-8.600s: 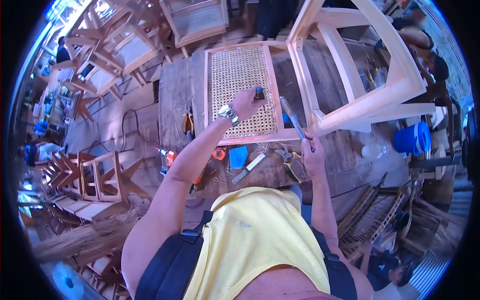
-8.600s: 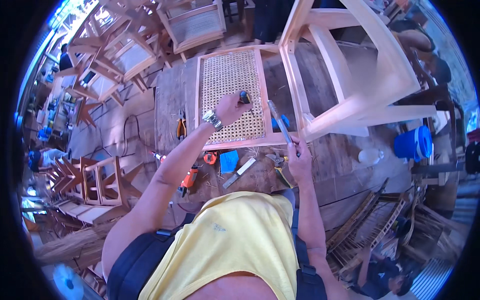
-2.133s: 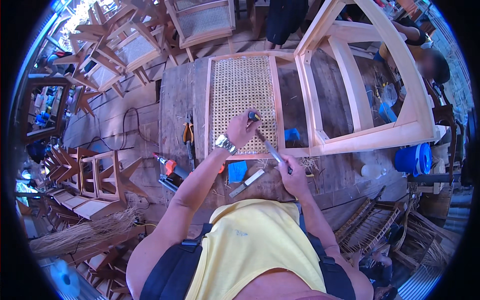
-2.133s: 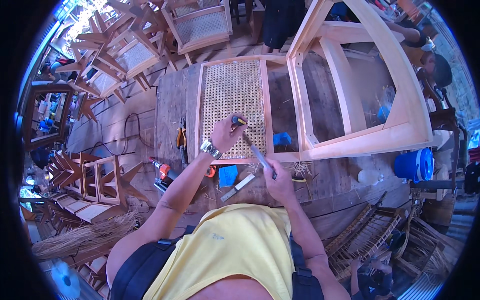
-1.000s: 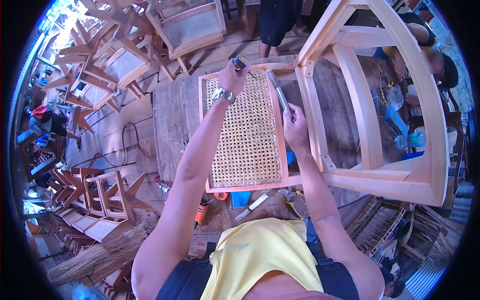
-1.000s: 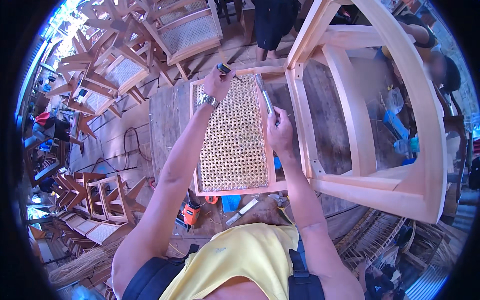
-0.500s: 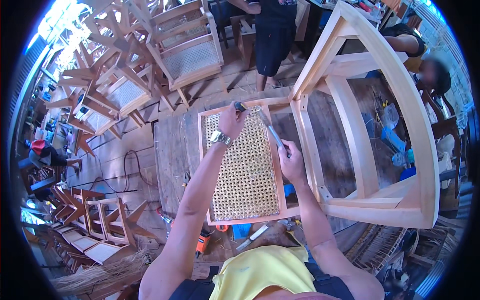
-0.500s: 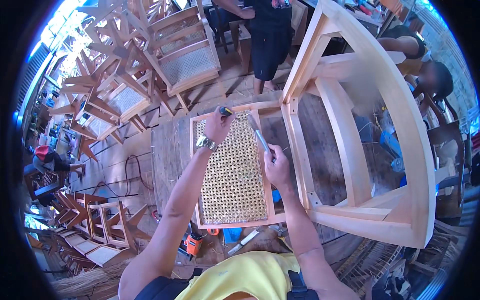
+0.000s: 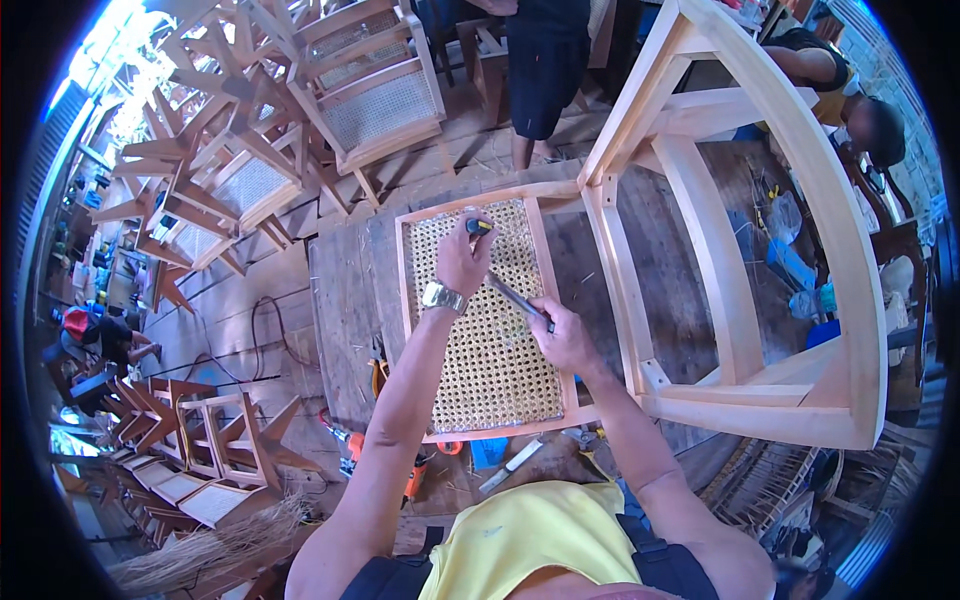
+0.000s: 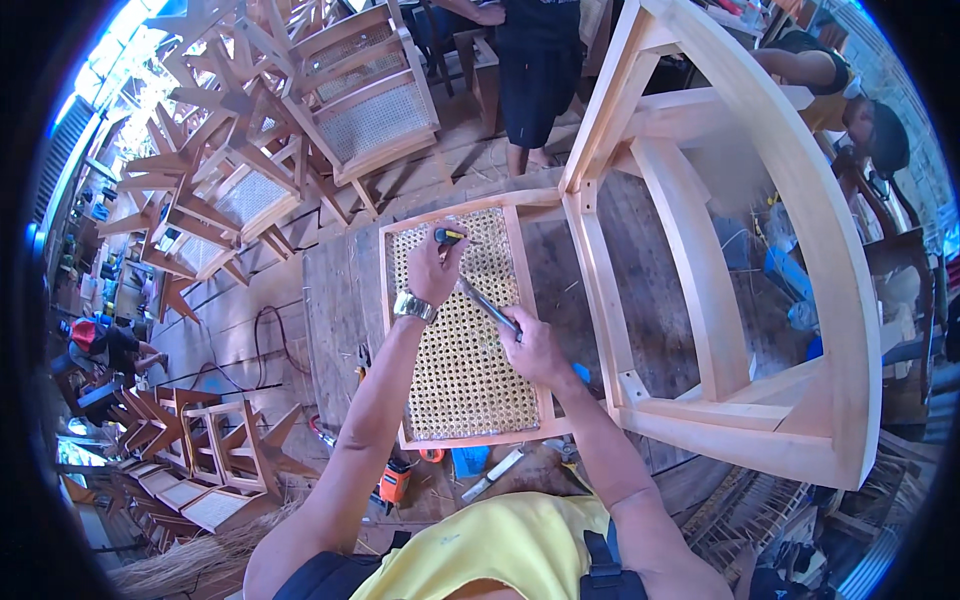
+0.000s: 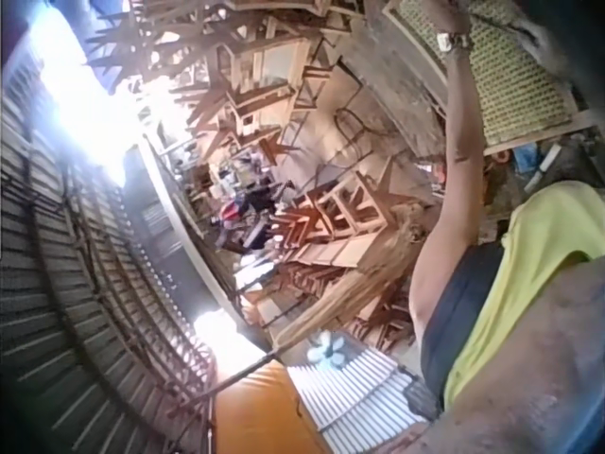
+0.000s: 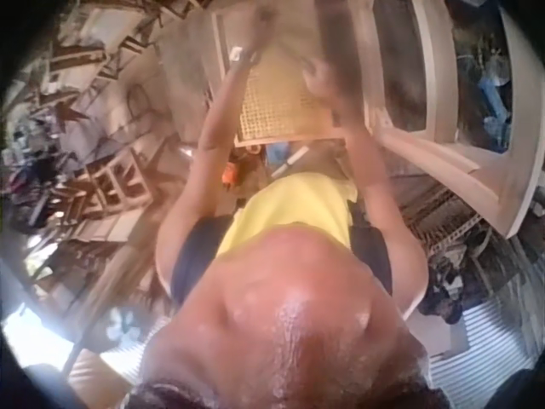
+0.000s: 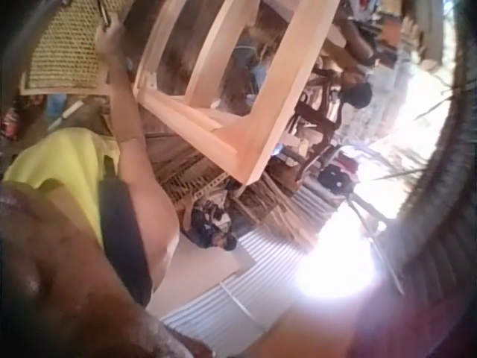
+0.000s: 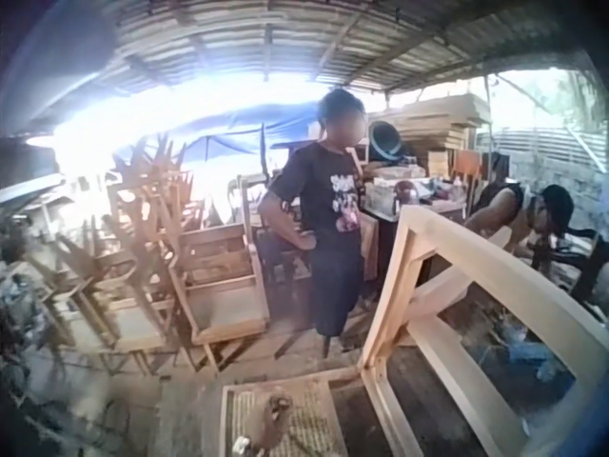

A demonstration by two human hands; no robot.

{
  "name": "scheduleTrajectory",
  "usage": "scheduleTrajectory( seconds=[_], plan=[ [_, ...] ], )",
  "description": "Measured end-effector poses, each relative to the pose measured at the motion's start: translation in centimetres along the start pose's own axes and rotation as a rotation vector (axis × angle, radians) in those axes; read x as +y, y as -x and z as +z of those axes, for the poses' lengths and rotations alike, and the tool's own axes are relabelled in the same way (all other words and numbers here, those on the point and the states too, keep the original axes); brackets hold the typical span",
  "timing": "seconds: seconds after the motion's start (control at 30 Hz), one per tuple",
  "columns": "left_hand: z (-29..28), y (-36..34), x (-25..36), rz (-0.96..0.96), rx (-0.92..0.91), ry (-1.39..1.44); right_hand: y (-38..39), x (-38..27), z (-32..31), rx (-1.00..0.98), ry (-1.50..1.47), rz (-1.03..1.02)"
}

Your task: The person is using a hammer and a tool to secure or adjust the cane webbing on a wooden chair seat frame.

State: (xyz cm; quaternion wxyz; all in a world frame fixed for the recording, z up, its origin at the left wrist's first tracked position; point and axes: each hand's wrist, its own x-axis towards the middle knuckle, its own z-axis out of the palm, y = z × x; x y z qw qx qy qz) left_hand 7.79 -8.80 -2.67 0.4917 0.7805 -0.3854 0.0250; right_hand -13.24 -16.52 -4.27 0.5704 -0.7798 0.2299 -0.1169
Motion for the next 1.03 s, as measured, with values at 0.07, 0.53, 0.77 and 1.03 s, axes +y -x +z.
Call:
scheduleTrajectory(
  seconds=[0.07, 0.53, 0.77, 1.03],
  plan=[
    [0.5, 0.1, -1.1, -0.007, 0.000, 0.010, -0.3, 0.4, 0.1, 0.066, -0.056, -0.088],
    [1.1, -4.5, -2.3, -0.127, 0.058, -0.036, -2.8, 2.6, -1.2, 0.356, -0.101, -0.105],
    [2.1, -5.0, -2.3, -0.018, -0.136, -0.151, -5.0, 1.9, -1.8, 0.358, 0.024, -0.030],
    [1.6, -5.3, -2.0, -0.156, -0.127, -0.134, -5.4, 0.9, -1.9, 0.391, -0.025, -0.032]
  ],
)
